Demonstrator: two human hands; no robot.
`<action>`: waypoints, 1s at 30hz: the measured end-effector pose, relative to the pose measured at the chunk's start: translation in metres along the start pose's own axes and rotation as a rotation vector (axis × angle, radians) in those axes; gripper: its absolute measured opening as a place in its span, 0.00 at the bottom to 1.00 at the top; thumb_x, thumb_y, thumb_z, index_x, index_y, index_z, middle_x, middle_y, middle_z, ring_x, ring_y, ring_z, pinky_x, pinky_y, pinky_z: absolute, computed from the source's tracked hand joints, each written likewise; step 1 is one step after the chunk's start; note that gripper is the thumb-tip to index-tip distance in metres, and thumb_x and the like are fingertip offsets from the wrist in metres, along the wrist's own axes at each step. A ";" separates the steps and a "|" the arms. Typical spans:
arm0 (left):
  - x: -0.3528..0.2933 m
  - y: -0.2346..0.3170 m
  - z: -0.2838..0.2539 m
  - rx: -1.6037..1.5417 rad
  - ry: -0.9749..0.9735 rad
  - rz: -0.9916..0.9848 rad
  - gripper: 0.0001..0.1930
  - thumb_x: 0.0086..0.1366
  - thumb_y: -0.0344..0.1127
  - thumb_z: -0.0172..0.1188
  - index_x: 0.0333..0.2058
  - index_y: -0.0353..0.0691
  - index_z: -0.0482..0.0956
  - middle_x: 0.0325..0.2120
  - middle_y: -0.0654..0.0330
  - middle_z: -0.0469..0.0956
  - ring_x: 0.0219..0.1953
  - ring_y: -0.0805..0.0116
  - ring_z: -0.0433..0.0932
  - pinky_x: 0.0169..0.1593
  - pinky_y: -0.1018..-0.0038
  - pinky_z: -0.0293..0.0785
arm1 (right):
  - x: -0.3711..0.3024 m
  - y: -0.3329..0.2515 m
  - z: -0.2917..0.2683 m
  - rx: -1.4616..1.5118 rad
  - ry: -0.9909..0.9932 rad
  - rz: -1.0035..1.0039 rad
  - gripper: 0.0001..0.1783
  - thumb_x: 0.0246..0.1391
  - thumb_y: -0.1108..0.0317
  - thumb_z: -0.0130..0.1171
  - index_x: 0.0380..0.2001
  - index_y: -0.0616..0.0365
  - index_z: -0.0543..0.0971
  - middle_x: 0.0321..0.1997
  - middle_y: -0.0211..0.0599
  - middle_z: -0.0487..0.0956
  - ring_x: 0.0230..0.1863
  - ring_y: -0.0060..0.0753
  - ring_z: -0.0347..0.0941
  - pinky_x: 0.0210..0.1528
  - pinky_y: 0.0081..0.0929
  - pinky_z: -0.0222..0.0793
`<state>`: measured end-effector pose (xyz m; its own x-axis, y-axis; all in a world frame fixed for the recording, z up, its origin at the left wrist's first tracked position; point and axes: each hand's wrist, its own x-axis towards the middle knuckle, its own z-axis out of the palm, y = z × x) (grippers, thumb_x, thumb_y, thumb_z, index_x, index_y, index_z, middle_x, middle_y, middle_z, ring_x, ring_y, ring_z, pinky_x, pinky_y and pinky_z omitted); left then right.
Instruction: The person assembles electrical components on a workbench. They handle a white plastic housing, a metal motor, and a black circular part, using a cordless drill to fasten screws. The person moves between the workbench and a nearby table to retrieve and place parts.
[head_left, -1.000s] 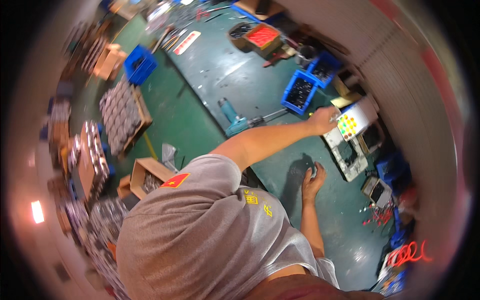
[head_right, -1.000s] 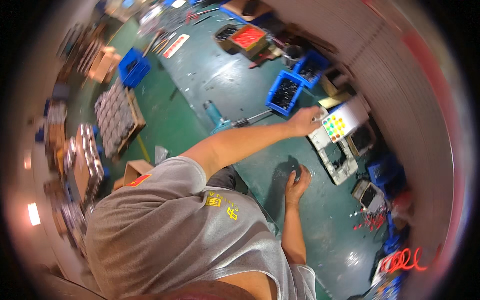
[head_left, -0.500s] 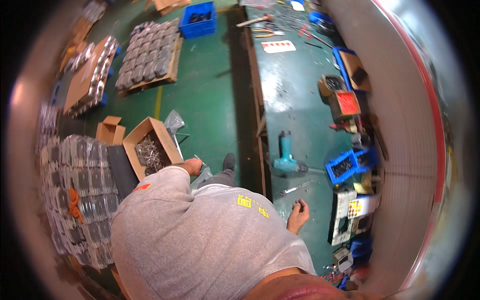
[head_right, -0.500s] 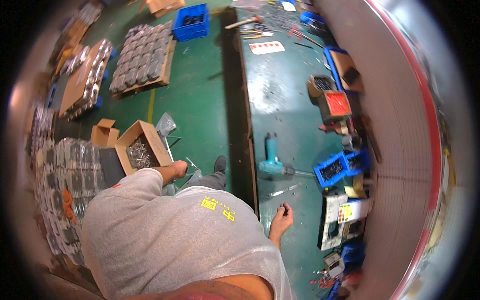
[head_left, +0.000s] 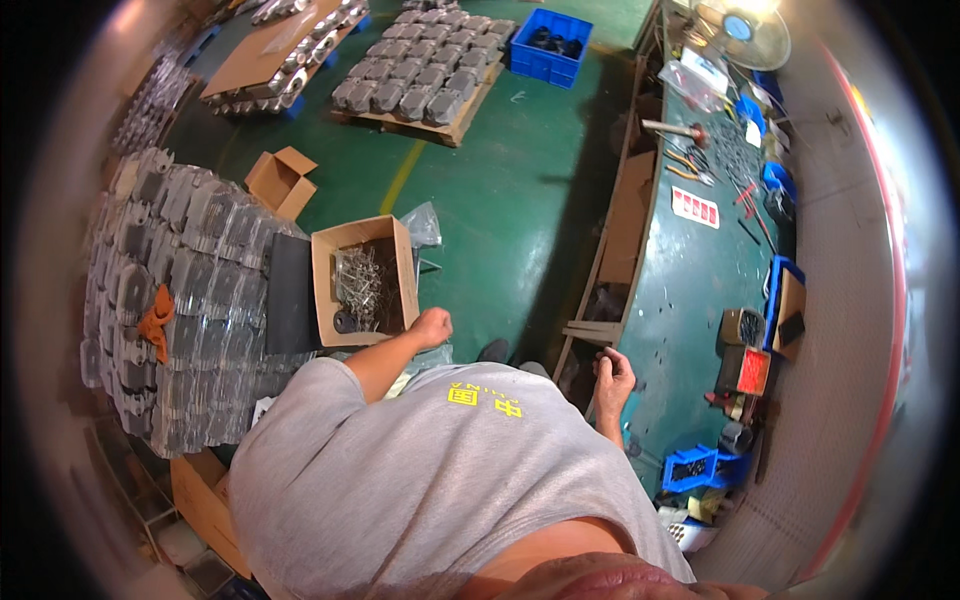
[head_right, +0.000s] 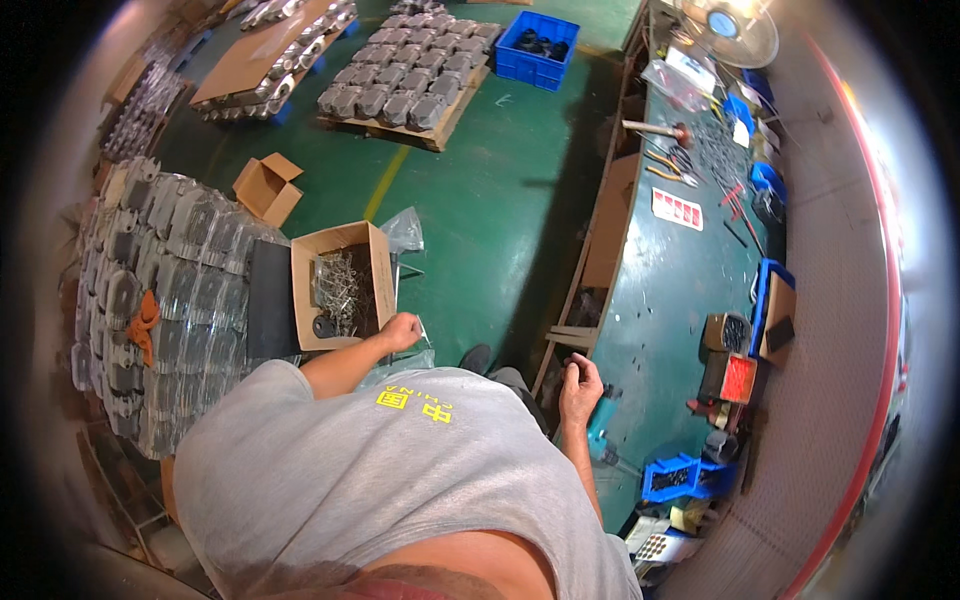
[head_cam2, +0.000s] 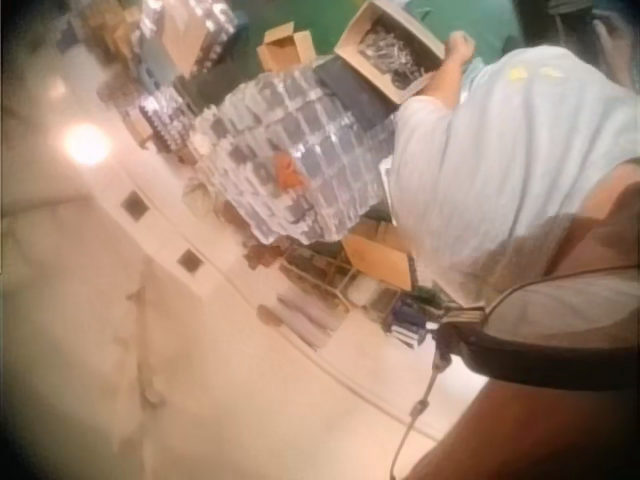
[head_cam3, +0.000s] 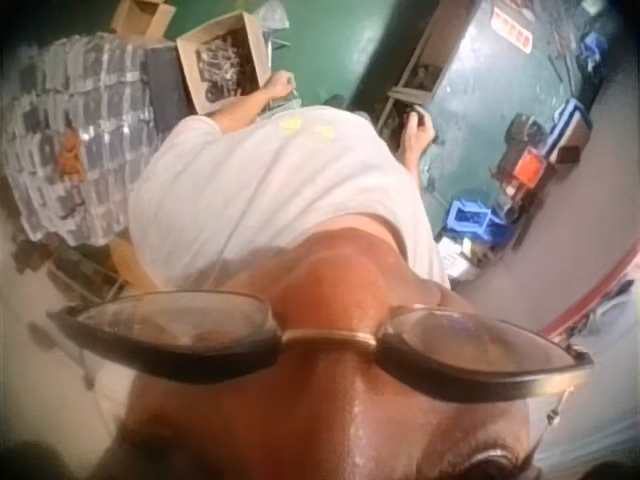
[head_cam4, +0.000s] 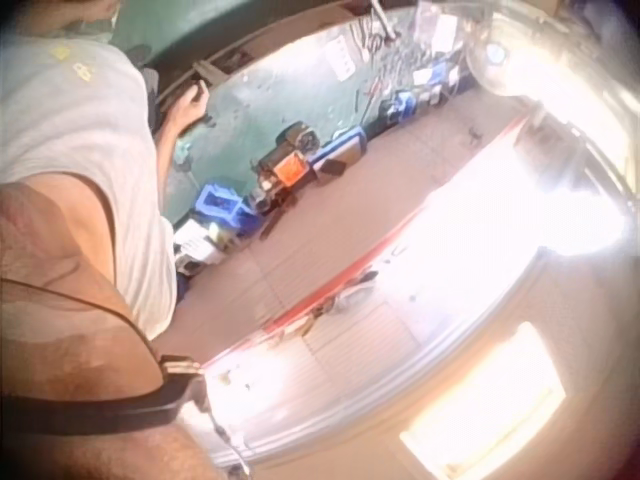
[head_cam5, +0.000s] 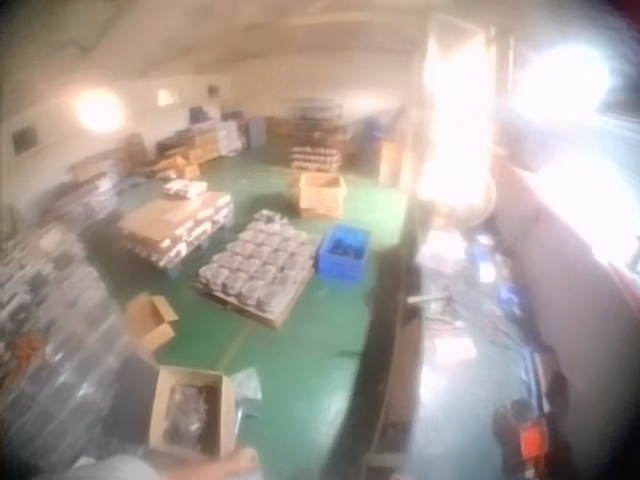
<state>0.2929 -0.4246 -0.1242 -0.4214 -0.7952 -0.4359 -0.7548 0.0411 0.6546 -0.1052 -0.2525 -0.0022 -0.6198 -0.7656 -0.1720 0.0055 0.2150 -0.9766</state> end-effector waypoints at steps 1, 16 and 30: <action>-0.007 -0.010 -0.004 0.046 -0.012 -0.077 0.06 0.54 0.34 0.61 0.26 0.38 0.83 0.31 0.43 0.82 0.36 0.44 0.83 0.41 0.55 0.78 | 0.014 0.003 0.006 -0.011 -0.019 -0.004 0.10 0.64 0.75 0.56 0.44 0.67 0.82 0.36 0.34 0.83 0.34 0.21 0.77 0.38 0.20 0.74; 0.151 0.016 -0.099 -0.135 0.206 -0.336 0.06 0.58 0.29 0.57 0.28 0.39 0.84 0.32 0.47 0.84 0.38 0.49 0.84 0.43 0.59 0.79 | 0.304 -0.031 0.076 -0.037 -0.219 0.075 0.09 0.63 0.75 0.56 0.43 0.67 0.81 0.34 0.34 0.83 0.31 0.21 0.76 0.33 0.20 0.73; 0.274 -0.078 -0.146 -0.176 0.153 -0.738 0.28 0.52 0.37 0.68 0.53 0.40 0.76 0.51 0.42 0.79 0.55 0.43 0.78 0.56 0.55 0.74 | 0.540 0.002 0.222 -0.511 -0.556 0.005 0.14 0.55 0.66 0.62 0.39 0.67 0.84 0.29 0.38 0.84 0.32 0.27 0.80 0.38 0.28 0.77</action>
<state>0.3102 -0.7338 -0.2045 0.2439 -0.6543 -0.7158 -0.7170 -0.6186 0.3212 -0.2657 -0.8003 -0.1256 -0.1327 -0.9281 -0.3479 -0.4416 0.3696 -0.8176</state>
